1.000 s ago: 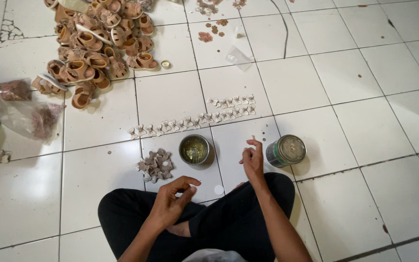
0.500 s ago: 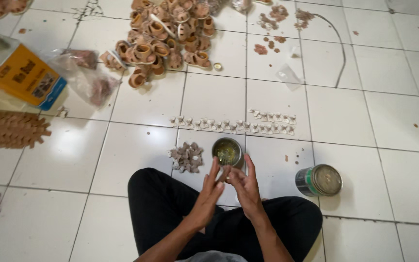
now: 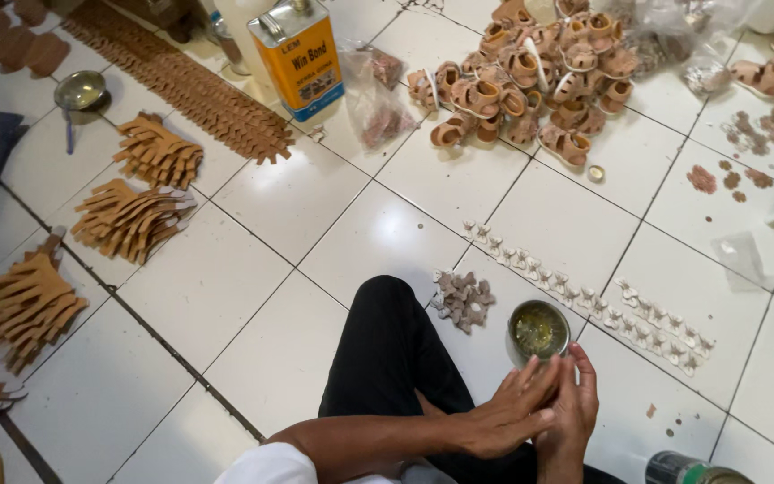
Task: The person sits on the floor of a shoe workshop and applies glue from a bowl to small white flower-shaped shoe decorations, pressing the parts together by hand. They place the finished decorations in rows on the floor and pick up new parts from a pile to repeat the process.
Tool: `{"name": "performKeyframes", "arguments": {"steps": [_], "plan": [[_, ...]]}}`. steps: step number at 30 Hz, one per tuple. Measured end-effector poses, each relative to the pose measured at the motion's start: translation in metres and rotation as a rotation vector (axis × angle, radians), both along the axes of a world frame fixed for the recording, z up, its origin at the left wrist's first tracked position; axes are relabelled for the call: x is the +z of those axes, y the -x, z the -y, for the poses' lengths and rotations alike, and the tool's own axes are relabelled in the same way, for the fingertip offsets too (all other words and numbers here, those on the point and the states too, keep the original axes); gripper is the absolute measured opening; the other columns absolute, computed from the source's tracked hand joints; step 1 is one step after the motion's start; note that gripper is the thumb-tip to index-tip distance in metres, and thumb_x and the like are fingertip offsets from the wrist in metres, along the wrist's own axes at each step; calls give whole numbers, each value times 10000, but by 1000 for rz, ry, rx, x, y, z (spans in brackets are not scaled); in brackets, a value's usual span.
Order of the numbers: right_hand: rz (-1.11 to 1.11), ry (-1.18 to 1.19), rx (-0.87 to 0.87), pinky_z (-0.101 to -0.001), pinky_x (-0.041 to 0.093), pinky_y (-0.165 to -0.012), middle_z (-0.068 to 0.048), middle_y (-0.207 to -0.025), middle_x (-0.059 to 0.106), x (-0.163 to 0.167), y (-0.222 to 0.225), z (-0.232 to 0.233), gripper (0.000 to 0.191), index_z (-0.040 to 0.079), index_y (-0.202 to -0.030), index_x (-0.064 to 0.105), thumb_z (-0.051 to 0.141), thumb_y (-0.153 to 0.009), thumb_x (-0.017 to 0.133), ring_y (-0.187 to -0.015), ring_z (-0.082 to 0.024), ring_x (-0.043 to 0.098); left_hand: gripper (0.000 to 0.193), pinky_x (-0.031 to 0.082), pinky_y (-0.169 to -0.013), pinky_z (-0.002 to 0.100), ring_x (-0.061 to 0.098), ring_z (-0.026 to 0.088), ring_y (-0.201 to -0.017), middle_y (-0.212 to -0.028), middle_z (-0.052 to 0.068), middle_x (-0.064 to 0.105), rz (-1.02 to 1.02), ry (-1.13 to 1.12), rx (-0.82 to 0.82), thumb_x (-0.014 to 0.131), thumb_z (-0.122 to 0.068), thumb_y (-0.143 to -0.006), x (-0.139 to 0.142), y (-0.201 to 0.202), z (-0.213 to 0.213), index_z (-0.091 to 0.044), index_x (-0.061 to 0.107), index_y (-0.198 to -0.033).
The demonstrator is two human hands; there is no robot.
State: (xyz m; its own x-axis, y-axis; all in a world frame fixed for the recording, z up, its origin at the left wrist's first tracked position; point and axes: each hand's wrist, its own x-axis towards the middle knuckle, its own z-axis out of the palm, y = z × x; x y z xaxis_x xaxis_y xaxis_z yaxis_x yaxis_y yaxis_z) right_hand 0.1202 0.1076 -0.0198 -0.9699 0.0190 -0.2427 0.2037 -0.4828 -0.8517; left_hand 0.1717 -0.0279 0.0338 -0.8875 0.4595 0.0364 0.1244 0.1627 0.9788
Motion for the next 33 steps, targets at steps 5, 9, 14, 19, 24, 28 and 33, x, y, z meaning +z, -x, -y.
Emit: {"name": "performKeyframes", "arguments": {"steps": [5, 9, 14, 19, 24, 28, 33], "plan": [[140, 77, 89, -297, 597, -889, -173, -1166, 675, 22, 11, -2, 548, 145, -1483, 377, 94, -949, 492, -1061, -219, 705, 947, -28, -1254, 529, -168, 377, -1595, -1720, 242, -174, 90, -114, 7, 146, -685, -1004, 12, 8, 12, -31, -162, -1616], [21, 201, 119, -285, 602, -856, -150, -1124, 639, 32, 17, -4, 509, 73, -1540, 388, 70, -1044, 502, -1036, -189, 667, 1023, 40, -1276, 529, -93, 370, -1596, -1697, 236, -221, 159, -296, -16, 223, -732, -979, 3, 11, 6, -41, -220, -1589], [119, 43, 23, -248, 580, -648, -133, -998, 694, 31, 23, -12, 426, 10, -1433, 428, 220, -1065, 473, -848, -170, 680, 1002, 13, -1230, 589, -146, 422, -1588, -1729, 266, -120, 32, -154, -69, 235, -717, -995, -14, 13, -11, -45, -63, -1676], [27, -33, -20, -281, 538, -650, -22, -785, 573, 24, 33, -34, 415, 30, -1427, 446, 66, -1024, 537, -684, -67, 604, 977, 149, -1220, 573, 322, 427, -1527, -1599, 296, 419, 177, -211, -106, 488, -558, -998, 7, 27, 21, -56, -16, -1669], [-217, 80, -26, -416, 500, -656, -25, -747, 500, 9, 26, -49, 455, -35, -1513, 422, 27, -1092, 584, -638, -124, 505, 942, 550, -1005, 582, 580, 611, -944, -1650, 73, 433, 75, 59, 303, 581, -346, -974, 98, 148, 70, -310, -58, -1664], [-223, 55, 80, -448, 577, -741, -114, -876, 638, 12, 19, -52, 574, 20, -1513, 346, -18, -979, 553, -806, -166, 637, 968, 468, -1114, 582, 538, 436, -1348, -1662, 225, 185, -254, -224, 331, 607, -293, -989, 194, 269, 100, -302, -141, -1603], [-157, -205, 13, -413, 566, -780, -138, -905, 620, 36, -2, -51, 664, 42, -1519, 356, -67, -908, 593, -822, -185, 628, 863, 469, -1103, 558, 458, 442, -1422, -1643, 256, 305, -427, -31, 489, 687, -221, -1007, 222, 315, 119, -280, 98, -1635]]}}
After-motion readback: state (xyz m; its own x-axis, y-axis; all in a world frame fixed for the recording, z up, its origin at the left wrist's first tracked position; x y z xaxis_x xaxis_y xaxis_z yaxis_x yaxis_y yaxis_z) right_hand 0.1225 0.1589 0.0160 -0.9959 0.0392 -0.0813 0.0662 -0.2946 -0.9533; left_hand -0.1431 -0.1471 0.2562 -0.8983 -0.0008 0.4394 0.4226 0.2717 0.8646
